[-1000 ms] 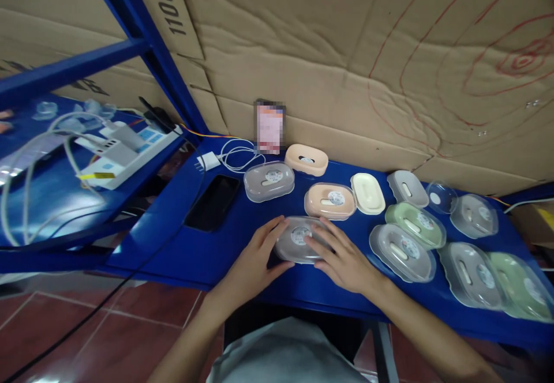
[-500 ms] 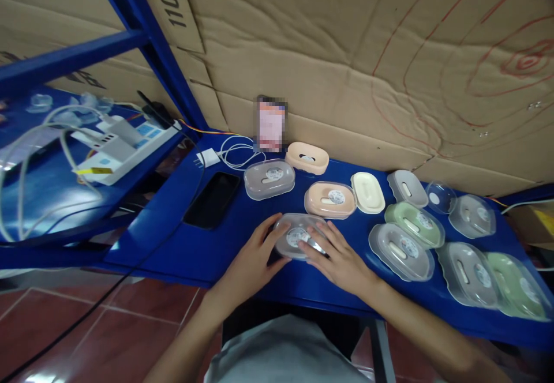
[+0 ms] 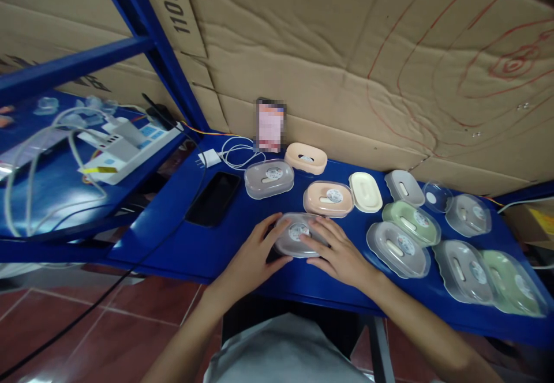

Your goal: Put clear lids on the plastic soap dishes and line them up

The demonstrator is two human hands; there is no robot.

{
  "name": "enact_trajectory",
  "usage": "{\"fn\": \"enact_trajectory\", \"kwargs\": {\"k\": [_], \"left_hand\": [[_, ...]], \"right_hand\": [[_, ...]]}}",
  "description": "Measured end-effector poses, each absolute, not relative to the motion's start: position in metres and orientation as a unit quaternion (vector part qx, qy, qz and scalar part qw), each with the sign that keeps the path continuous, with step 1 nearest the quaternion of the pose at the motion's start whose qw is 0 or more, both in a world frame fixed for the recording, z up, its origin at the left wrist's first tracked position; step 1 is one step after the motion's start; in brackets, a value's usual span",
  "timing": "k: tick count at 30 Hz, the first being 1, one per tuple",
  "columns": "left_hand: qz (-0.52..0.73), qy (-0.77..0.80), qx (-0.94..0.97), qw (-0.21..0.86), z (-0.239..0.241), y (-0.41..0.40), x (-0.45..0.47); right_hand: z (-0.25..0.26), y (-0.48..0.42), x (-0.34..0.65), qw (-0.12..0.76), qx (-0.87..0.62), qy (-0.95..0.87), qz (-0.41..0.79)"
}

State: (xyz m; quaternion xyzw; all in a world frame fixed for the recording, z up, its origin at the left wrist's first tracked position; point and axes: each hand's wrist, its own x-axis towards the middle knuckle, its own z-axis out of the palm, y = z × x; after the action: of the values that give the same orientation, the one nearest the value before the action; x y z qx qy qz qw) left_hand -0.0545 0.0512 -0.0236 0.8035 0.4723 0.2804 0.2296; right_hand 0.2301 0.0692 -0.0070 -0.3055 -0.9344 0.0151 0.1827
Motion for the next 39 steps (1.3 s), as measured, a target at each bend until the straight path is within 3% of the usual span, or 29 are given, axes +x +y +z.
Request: {"fn": "enact_trajectory", "kwargs": {"k": [4,8,13,16,21,24,27,30,39], "left_hand": [[0.278,0.488,0.81,0.169,-0.025,0.044,-0.064],[0.281,0.532,0.794,0.085,-0.022,0.036,-0.091],[0.295,0.562,0.773,-0.027,-0.012,0.029,-0.105],[0.293,0.499,0.813,-0.062,-0.004,0.026,-0.084],[0.219,0.332,0.917,-0.034,0.018,0.047,-0.024],[0.174,0.318,0.931,-0.049,0.026,0.08,0.004],[0.132,0.319,0.935,-0.08,0.026,0.11,0.016],[0.133,0.331,0.931,-0.074,0.024,0.122,0.017],[0.152,0.338,0.927,-0.065,0.021,0.116,0.008]], "right_hand": [[-0.008,0.071,0.238,0.175,-0.311,-0.934,0.004],[-0.003,0.074,0.246,0.204,-0.433,-0.877,-0.034],[-0.003,0.078,0.24,0.175,-0.53,-0.827,-0.06],[0.0,0.079,0.238,0.182,-0.537,-0.822,-0.052],[0.035,0.091,0.259,0.218,-0.513,-0.83,0.008],[0.061,0.111,0.279,0.154,-0.59,-0.792,-0.043],[0.072,0.136,0.292,-0.006,-0.676,-0.733,-0.069],[0.068,0.155,0.296,-0.121,-0.695,-0.709,-0.021],[0.069,0.174,0.319,-0.094,-0.548,-0.829,0.058]]}}
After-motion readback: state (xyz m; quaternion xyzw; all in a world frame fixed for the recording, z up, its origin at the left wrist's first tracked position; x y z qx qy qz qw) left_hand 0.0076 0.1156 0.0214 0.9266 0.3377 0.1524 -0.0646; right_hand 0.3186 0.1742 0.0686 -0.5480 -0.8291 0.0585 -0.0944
